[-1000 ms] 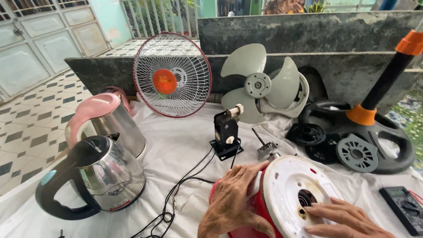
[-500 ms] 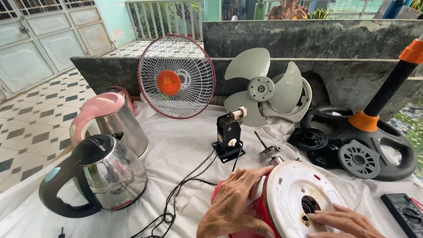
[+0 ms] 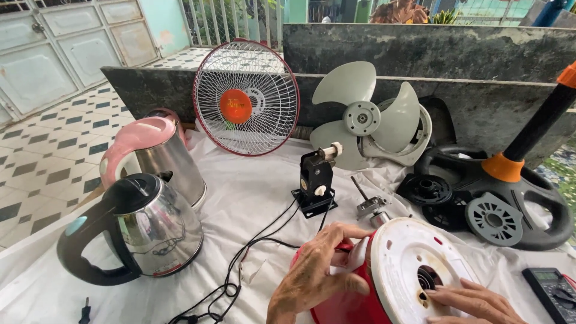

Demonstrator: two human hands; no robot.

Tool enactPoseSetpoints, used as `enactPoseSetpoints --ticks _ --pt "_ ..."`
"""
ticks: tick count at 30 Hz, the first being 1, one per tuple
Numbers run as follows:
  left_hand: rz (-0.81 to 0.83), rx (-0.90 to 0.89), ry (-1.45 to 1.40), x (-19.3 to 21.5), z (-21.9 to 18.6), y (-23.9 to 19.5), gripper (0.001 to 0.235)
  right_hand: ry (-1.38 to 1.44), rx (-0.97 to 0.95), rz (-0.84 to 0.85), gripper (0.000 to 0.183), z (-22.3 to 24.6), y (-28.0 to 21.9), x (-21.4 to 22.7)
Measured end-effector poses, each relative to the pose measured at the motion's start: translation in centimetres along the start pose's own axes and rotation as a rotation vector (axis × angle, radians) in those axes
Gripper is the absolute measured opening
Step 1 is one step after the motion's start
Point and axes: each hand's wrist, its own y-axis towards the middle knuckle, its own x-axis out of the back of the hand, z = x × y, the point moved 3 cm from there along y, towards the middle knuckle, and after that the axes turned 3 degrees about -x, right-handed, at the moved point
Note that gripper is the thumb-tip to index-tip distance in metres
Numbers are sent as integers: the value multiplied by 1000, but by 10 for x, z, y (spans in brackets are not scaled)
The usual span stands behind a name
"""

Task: The person holds a red appliance body and aligns a white circular base onto it. They rotate the base to fit it into place on the red body. The person then adjusts the base to ensure it is properly seated.

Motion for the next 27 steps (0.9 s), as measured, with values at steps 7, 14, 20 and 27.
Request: enactPoseSetpoints --ticks 7,14,20,27 --pt "-61 21 -31 1 4 0 67 -18 24 20 37 2 -1 1" --pt "-79 -57 -29 -2 3 1 57 8 16 -63 32 0 -3 0" --pt "-69 -157 51 -2 -3 2 53 37 93 67 37 -11 -4 10" --pt "-34 -170 84 -1 -6 1 50 211 62 243 47 16 9 42"
